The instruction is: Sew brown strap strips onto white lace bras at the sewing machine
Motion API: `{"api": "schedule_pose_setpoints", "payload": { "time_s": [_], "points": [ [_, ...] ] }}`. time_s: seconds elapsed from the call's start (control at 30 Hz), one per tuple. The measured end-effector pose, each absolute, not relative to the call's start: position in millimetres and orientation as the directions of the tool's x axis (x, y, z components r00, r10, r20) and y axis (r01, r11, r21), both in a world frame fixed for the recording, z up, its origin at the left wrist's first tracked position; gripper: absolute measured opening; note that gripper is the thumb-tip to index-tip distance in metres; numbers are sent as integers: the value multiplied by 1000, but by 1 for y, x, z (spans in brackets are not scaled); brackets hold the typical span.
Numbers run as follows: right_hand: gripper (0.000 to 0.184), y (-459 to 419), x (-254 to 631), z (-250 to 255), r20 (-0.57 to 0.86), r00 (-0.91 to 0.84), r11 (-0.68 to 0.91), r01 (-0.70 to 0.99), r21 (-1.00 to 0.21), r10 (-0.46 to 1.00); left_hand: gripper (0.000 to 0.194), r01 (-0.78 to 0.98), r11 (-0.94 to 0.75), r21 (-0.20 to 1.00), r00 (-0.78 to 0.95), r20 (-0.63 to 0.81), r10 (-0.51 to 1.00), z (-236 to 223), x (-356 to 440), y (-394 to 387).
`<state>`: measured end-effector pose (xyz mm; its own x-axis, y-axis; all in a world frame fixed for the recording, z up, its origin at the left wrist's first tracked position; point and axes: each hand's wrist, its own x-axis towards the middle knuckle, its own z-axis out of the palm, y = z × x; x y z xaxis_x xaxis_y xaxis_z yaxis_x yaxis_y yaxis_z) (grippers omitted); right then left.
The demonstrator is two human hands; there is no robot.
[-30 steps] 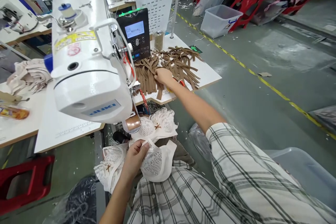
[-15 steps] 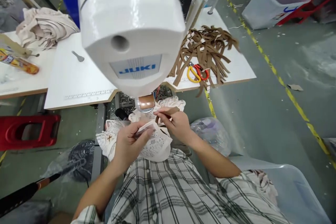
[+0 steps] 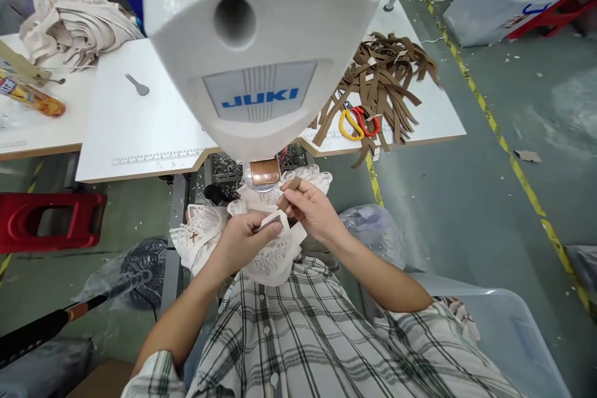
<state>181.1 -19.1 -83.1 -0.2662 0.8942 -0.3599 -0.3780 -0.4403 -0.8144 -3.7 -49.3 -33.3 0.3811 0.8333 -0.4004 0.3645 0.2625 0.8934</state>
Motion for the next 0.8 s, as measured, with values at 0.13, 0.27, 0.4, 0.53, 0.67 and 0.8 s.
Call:
{"api": "schedule_pose_setpoints", "payload": {
  "time_s": [0.13,0.27,0.4,0.53,0.67,0.8],
  "points": [
    [33,-14,178,-92,-422,-213,-470,-486,-736,881,42,341,300,891,371,-421,828,-33,-6,-50],
    [32,-20,174,-93,-358,-352,-491,-446,-749,865,41,304,346,888,320,-437,841,-34,-4,-48],
    [27,-23,180,-93,-319,-357,-444,-356,-822,878,38,310,306,900,284,-394,874,-34,0,-48],
    [27,-15,198,-82,-250,-212,-312,-350,-883,945,36,351,242,905,180,-319,931,-33,-1,-49],
    [17,-18,203,-55,-69,-488,-127,-86,-988,870,37,388,163,907,203,-257,945,-30,0,-48],
    [15,-22,195,-38,-31,-464,-10,48,-999,885,32,388,-40,921,258,-67,964,-31,6,-50]
  ]
}}
